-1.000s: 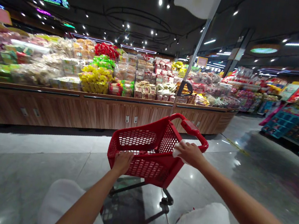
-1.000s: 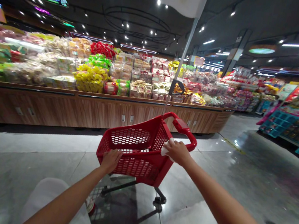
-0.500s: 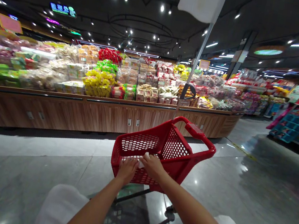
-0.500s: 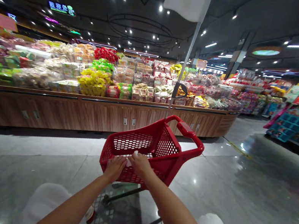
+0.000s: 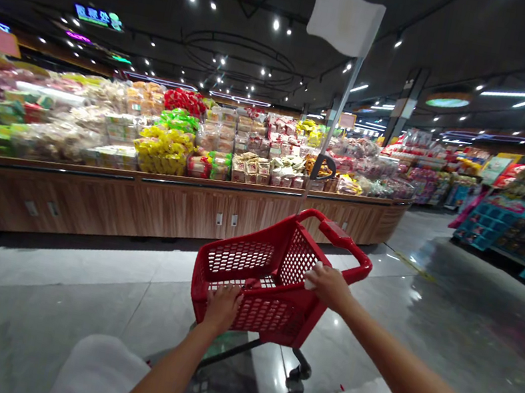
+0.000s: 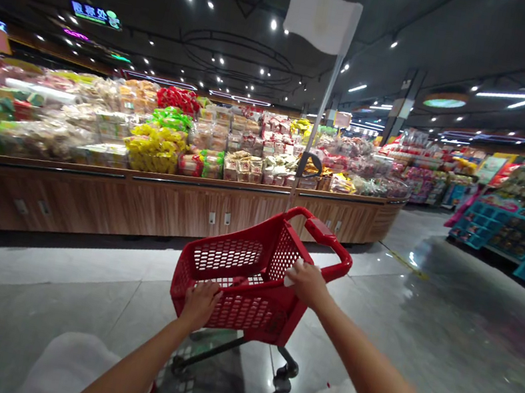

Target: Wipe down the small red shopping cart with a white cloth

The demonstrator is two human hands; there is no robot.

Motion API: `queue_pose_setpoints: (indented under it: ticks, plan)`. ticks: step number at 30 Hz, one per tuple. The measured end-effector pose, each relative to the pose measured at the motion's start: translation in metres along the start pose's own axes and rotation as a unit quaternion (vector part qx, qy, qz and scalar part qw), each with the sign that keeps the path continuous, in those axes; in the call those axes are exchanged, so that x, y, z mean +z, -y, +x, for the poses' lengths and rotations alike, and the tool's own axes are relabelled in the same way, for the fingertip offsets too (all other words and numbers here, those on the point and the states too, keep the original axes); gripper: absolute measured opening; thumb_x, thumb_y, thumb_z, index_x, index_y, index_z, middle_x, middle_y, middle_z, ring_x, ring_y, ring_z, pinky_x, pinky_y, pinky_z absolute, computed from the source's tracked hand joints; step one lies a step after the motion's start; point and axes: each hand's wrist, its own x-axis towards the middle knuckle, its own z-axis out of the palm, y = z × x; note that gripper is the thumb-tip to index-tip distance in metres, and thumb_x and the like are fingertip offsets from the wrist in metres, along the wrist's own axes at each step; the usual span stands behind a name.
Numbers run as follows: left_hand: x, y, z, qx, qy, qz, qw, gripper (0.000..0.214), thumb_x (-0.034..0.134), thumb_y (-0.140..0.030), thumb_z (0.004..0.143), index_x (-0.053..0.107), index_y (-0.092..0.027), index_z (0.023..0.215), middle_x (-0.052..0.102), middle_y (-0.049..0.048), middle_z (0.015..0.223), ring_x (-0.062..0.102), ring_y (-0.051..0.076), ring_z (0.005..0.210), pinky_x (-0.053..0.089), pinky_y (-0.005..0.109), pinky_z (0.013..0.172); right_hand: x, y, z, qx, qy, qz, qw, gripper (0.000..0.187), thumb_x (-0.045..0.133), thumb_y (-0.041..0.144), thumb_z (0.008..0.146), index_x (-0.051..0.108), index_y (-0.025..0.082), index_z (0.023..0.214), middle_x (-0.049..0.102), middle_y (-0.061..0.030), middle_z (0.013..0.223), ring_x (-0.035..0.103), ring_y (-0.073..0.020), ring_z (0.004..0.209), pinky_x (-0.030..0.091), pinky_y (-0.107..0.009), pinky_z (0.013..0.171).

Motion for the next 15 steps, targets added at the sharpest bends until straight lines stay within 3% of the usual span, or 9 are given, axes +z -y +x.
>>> queue_pose_setpoints:
  ticks: [5, 8, 11, 15]
  plan:
    - [0.000, -0.002, -0.002, -0.014, 0.014, 0.014, 1.000, 0.033, 0.037, -0.021, 0.093, 0.058, -0.022, 0.118, 0.057, 0.0083, 0.127, 0.047, 0.027, 0.118, 0.033, 0.046, 0.096, 0.015, 0.117, 0.052, -0.084, -0.003, 0.069, 0.994, 0.028, 0.043, 0.019, 0.091, 0.060, 0.019, 0.114, 0.061, -0.0118, 0.102, 0.058, -0.0219, 0.091, 0.044, -0.030, 0.073]
    - [-0.002, 0.008, -0.002, -0.011, 0.023, 0.008, 1.000, 0.034, 0.038, -0.019, 0.092, 0.057, -0.023, 0.119, 0.057, 0.0076, 0.128, 0.048, 0.026, 0.117, 0.034, 0.045, 0.096, 0.019, 0.157, 0.070, -0.090, -0.014, 0.097, 0.991, 0.026, 0.043, 0.019, 0.092, 0.062, 0.018, 0.108, 0.062, -0.0112, 0.100, 0.059, -0.0209, 0.090, 0.045, -0.029, 0.073]
    - [-0.008, 0.021, -0.003, 0.007, 0.048, 0.000, 0.999, 0.033, 0.041, -0.020, 0.090, 0.056, -0.024, 0.119, 0.058, 0.0059, 0.127, 0.049, 0.025, 0.117, 0.036, 0.041, 0.095, 0.014, 0.140, 0.063, -0.107, -0.006, 0.108, 0.988, 0.027, 0.048, 0.021, 0.089, 0.062, 0.022, 0.113, 0.061, -0.0092, 0.102, 0.059, -0.0211, 0.090, 0.045, -0.029, 0.074]
    - [-0.016, 0.031, -0.006, 0.012, 0.044, 0.005, 0.999, 0.031, 0.041, -0.020, 0.090, 0.058, -0.023, 0.116, 0.060, 0.0057, 0.122, 0.051, 0.023, 0.115, 0.037, 0.037, 0.093, -0.004, 0.052, 0.026, -0.104, 0.028, 0.096, 0.989, 0.038, 0.053, 0.019, 0.083, 0.062, 0.028, 0.119, 0.061, -0.0067, 0.104, 0.059, -0.0205, 0.092, 0.044, -0.029, 0.076]
